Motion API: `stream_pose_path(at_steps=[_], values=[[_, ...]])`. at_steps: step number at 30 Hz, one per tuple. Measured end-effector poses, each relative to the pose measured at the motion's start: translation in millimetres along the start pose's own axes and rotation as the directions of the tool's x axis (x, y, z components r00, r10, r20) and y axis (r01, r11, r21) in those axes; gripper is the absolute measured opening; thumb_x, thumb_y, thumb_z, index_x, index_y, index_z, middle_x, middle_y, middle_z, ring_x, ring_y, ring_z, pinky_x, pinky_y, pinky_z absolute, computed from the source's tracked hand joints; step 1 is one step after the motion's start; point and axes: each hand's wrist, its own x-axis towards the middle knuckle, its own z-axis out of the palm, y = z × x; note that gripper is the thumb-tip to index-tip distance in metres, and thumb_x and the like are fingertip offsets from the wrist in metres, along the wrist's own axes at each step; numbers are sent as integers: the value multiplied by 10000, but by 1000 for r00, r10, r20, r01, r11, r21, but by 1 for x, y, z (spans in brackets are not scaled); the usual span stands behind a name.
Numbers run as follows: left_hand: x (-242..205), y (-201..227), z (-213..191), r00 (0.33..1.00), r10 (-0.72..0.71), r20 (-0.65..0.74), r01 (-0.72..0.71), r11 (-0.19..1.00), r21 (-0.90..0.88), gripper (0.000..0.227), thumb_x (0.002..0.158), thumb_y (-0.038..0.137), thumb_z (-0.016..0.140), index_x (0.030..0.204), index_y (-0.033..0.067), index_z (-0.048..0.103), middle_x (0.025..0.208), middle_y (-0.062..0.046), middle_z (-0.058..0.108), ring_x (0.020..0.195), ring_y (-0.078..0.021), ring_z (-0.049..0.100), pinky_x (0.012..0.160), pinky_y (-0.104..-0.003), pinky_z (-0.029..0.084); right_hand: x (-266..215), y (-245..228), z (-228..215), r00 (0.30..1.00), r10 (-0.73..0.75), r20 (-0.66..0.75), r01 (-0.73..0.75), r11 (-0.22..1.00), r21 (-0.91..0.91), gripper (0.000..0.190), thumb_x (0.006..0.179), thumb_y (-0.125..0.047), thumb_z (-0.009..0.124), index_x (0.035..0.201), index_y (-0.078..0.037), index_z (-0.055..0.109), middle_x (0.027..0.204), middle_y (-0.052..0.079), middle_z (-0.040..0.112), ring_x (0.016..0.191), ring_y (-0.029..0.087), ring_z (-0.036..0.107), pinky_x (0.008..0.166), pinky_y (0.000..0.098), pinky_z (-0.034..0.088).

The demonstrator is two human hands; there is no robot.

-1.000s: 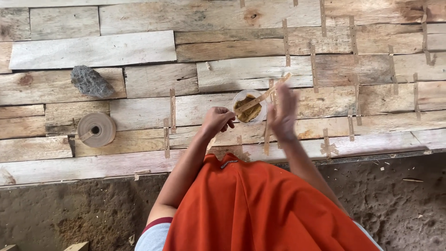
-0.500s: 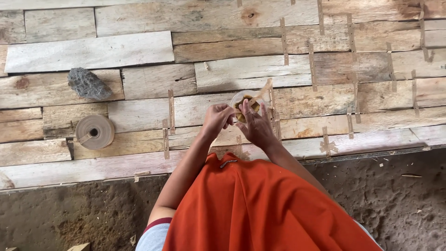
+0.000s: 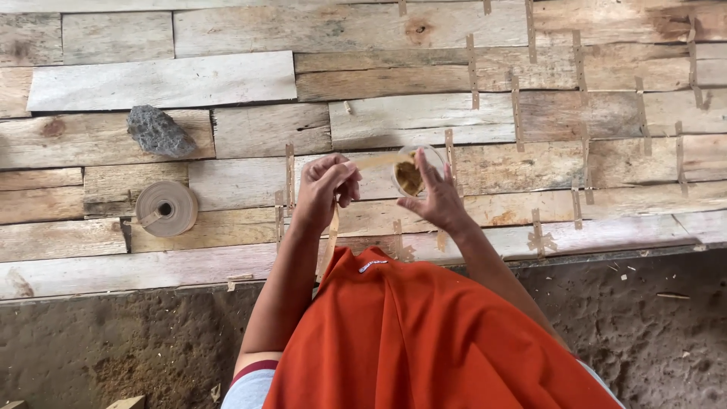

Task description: The person repeatedly dips a thin wooden strip into a container of brown paste, then presses the strip onto a wooden plank surface. The person smooths the strip with their fingers and repeats the process with additional strips.

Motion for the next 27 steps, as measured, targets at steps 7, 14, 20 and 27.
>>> stream_pose_path(at_steps=[7,14,20,27], values=[[-17,11,-6,1000,19,19,-17,997,-74,201,936,153,638,850,-15,706,547,-177,612,347,-110,452,380,-209,371,-4,-54,-51,911,27,-412,40,987,153,802,912,-85,681,1608,-129,285,1615,160,362,1493,364,329,1247,562,181],[-28,8,-18,995,97,17,-94,991,-99,234,1044,140,583,1192,-28,651,762,-208,694,457,-110,548,447,-189,444,3,-101,-59,802,371,-468,0,784,621,573,988,-146,550,1517,-83,339,1177,200,578,1137,338,619,1035,486,477],[-48,-17,-28,988,78,131,-96,985,140,190,1073,111,522,1220,53,628,988,-196,727,714,-170,661,695,-297,568,28,-172,-16,941,250,229,-272,153,950,729,1011,-400,589,1591,-207,192,1147,288,663,1051,395,715,956,521,549],[-69,-16,-60,977,-175,120,125,932,341,309,1040,325,596,1293,174,689,1061,-127,775,1018,-182,719,921,-400,546,42,-196,16,953,302,-12,-87,311,946,653,1012,-120,656,1545,-134,278,916,236,707,626,292,737,581,363,650]])
